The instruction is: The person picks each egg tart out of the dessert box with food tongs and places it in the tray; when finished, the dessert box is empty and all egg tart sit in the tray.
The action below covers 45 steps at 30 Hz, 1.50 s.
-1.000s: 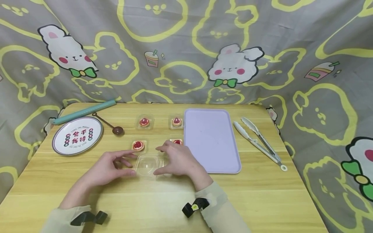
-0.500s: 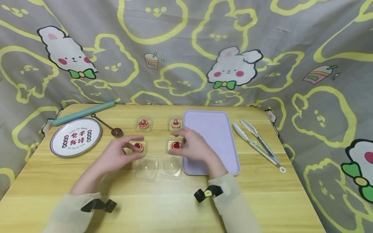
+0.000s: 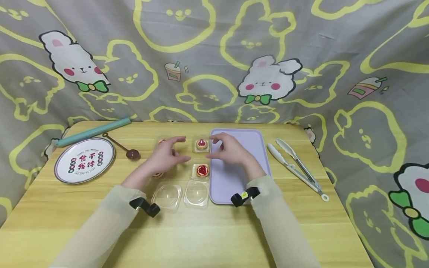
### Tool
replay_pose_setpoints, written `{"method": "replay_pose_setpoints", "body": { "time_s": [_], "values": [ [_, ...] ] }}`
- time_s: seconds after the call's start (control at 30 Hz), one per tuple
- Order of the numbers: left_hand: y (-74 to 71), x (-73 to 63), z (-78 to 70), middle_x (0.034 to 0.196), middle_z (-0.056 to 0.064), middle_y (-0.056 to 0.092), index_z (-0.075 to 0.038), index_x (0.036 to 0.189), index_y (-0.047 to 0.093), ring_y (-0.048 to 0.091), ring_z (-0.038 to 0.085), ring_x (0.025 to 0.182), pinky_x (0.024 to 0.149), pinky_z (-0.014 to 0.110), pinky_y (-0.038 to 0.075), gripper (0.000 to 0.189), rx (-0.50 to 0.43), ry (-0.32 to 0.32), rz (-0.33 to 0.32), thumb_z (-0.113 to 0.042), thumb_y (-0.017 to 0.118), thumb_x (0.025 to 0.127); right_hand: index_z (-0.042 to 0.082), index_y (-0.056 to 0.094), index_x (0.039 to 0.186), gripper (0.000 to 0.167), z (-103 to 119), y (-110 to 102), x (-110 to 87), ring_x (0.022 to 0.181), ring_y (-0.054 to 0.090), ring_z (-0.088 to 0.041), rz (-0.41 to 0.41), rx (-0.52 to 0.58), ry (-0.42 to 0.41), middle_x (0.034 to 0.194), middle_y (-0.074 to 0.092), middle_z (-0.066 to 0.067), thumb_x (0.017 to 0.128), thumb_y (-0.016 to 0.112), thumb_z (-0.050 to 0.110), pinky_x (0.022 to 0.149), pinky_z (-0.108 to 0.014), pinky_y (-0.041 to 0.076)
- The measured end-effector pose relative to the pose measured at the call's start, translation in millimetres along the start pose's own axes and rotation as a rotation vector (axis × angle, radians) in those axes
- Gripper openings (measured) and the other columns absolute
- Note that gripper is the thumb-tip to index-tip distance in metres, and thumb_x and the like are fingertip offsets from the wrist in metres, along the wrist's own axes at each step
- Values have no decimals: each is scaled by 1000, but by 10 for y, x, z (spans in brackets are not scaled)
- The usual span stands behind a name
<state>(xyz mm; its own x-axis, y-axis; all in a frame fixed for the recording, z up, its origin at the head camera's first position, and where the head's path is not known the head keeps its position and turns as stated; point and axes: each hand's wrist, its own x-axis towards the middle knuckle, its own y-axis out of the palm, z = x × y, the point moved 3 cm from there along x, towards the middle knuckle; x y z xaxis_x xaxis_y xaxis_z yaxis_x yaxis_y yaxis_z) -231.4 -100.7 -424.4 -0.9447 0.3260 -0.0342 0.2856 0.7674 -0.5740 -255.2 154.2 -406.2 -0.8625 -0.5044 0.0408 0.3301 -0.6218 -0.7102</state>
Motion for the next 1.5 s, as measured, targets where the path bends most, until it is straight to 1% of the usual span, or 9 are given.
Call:
{"method": "replay_pose_setpoints", "body": {
  "time_s": [0.07,0.17,0.27,0.4,0.5,0.77,1.03,1.23,1.5],
  "values": [
    [40,87,20,159,14,49,-3,161,39,71,26,97,92,46,57,88,30,-30,-4,-22,87,90,-3,60,146,72,-58,-1,76,84,64,-23,20,-1,13,124,68,-21,85,91,19,76,-38,54],
    [103,202,57,161,15,46,-2,161,39,59,35,128,115,50,42,89,58,-83,-10,-21,87,89,-3,58,147,74,-156,14,179,79,62,-21,48,6,24,123,68,-20,85,91,18,73,-35,53],
    [165,296,78,162,15,44,-3,162,37,41,39,148,123,52,31,92,53,-119,0,-18,87,87,-5,55,148,75,-253,34,271,76,60,-20,69,38,32,121,66,-21,85,91,15,70,-33,53],
    [227,408,100,162,16,44,-4,163,36,39,38,150,125,50,28,95,76,-114,9,-14,88,84,-5,52,150,77,-350,58,376,77,58,-21,101,77,65,120,63,-20,86,90,15,68,-32,53],
    [254,484,120,161,16,46,-5,163,37,40,38,149,125,50,28,97,88,-103,12,-12,89,82,-4,51,151,78,-391,75,449,82,61,-21,130,75,81,119,63,-17,88,89,20,71,-33,56],
    [356,592,129,156,17,51,-6,164,34,47,39,143,122,51,33,97,37,-96,35,-10,88,84,-7,51,149,76,-457,138,540,85,61,-22,177,47,50,109,64,-13,90,88,21,79,-36,55],
    [396,649,168,154,12,55,-6,161,37,52,37,138,124,49,30,92,-19,-90,10,-7,88,84,-9,50,150,74,-466,167,576,87,58,-22,184,58,48,104,64,-13,91,87,18,79,-34,51],
    [415,672,184,151,17,54,0,158,41,48,36,143,124,46,30,86,-38,-109,52,-11,88,86,-8,49,151,74,-446,150,580,86,58,-22,211,45,71,101,65,-12,91,86,14,82,-35,50],
    [377,674,170,152,19,54,1,150,51,47,36,143,124,44,31,76,-49,-128,76,-11,89,86,-7,51,147,71,-426,171,581,81,55,-20,196,83,80,99,64,-12,89,87,12,77,-33,48]
  ]
}}
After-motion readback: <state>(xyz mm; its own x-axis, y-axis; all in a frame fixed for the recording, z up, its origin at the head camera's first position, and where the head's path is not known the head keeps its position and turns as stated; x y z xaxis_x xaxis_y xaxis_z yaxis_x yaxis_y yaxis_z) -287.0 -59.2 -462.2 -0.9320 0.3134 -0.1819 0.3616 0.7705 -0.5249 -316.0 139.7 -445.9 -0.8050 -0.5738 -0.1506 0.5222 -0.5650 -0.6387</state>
